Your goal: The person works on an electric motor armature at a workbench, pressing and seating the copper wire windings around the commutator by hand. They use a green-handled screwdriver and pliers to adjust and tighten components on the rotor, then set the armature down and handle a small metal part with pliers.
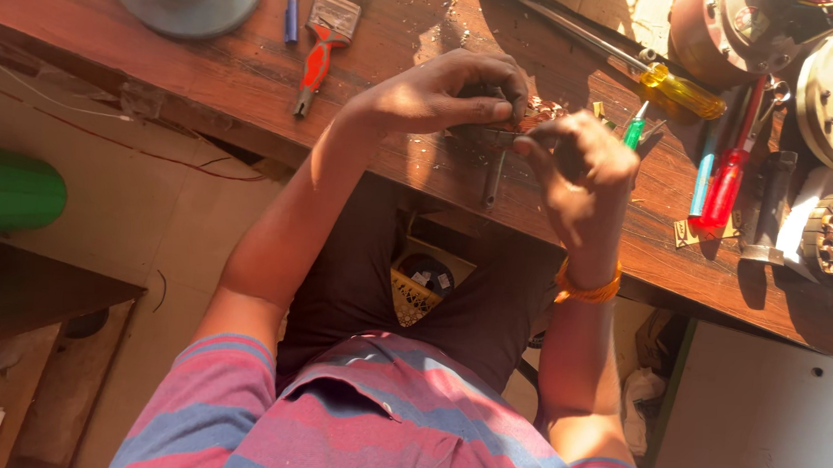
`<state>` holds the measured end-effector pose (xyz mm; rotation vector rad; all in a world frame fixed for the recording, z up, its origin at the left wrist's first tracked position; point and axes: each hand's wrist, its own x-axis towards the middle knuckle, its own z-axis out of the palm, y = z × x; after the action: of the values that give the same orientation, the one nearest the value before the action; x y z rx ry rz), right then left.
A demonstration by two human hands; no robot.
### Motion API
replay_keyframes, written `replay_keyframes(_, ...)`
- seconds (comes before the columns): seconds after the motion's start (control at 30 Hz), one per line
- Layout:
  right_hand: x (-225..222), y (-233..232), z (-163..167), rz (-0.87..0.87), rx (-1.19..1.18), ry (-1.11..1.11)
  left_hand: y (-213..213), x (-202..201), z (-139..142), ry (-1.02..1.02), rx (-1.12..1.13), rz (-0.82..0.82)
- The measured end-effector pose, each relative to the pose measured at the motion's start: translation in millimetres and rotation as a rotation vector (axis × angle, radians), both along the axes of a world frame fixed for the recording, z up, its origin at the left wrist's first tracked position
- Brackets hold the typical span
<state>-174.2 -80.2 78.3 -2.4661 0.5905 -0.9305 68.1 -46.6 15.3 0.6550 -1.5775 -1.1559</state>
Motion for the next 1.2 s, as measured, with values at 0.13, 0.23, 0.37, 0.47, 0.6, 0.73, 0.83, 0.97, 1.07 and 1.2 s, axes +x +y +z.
replay_keyframes(0.13, -2.3, 21.4, -16.0, -0.173, 0.282, -0.027, 0.8, -1.1, 8.6, -0.137, -0.031, 0.063)
replay_keyframes(0.23, -1.1, 28.4, -38.1, -0.186, 0.447, -0.130, 3.1, -3.0, 15.8, -0.200, -0.074, 0.100)
replay_keyframes(0.37, -4.0, 31.7, -68.3, -0.183, 0.450, -0.200, 9.4, -10.8, 26.7, -0.316, -0.200, 0.247)
replay_keyframes(0.47, -6.1, 33.6, -84.0, -0.205, 0.557, -0.308, 23.9, -30.3, 30.1, -0.506, -0.305, 0.462)
replay_keyframes(0.6, -18.4, 27.2, -83.5, -0.231, 0.474, -0.254, 30.8, -54.2, 25.6, -0.644, -0.389, 0.738)
replay_keyframes(0.73, -41.4, 12.4, -61.8, -0.224, 0.384, -0.209, 29.9, -57.2, 12.2, -0.639, -0.487, 0.798)
replay_keyframes(0.83, -46.9, 2.7, -43.2, -0.189, 0.416, -0.244, 26.7, -57.8, 2.9, -0.637, -0.534, 0.816)
replay_keyframes(0.97, -30.9, -7.6, -21.2, -0.108, 0.370, -0.245, 23.9, -57.8, -2.6, -0.618, -0.561, 0.839)
replay_keyframes(1.07, -17.6, -12.3, -7.0, -0.063, 0.235, -0.158, 23.5, -57.5, -3.2, -0.613, -0.561, 0.846)
replay_keyframes(1.2, -0.3, -23.4, -1.8, -0.108, 0.100, -0.044, 24.7, -57.0, -1.6, -0.605, -0.561, 0.836)
